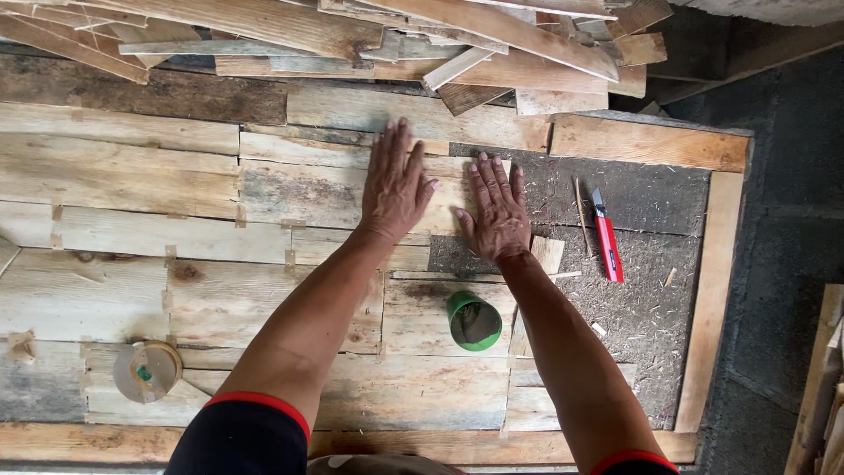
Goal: Cutting and marking wood pieces to fit into a larger assembly.
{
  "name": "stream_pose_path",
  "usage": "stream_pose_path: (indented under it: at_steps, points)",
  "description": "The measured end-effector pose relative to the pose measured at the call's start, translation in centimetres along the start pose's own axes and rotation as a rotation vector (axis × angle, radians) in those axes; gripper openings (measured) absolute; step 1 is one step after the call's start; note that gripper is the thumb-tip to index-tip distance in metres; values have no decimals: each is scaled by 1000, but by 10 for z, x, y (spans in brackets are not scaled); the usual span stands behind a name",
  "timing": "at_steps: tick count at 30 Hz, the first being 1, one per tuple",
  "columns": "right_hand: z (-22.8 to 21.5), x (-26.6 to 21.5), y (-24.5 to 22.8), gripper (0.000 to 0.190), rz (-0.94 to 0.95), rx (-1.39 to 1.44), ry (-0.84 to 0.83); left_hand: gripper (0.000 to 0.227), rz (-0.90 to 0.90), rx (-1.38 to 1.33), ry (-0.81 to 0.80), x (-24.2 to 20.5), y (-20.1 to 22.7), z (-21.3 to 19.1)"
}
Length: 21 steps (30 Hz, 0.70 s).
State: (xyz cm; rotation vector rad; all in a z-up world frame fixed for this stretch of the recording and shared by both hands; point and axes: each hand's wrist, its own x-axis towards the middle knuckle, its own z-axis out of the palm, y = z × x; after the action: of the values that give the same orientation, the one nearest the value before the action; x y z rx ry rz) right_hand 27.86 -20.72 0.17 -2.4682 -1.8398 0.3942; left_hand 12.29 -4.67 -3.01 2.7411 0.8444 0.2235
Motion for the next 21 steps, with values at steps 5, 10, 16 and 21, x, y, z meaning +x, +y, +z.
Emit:
stream_pose_path:
  at_steps: [5, 10, 16, 21]
  points:
    - [-1, 0, -1, 76, 1, 12, 8, 69, 121, 64, -116, -9, 31, 4]
    - [-2, 0, 0, 76, 6, 37, 4, 66, 94, 37, -107, -8, 44, 8]
    - [-3, 0, -1, 76, 17, 61, -4, 63, 93, 12, -140, -7, 46, -1]
    - [-4, 0, -1, 76, 0, 38, 8, 63, 79, -7, -159, -6, 47, 3]
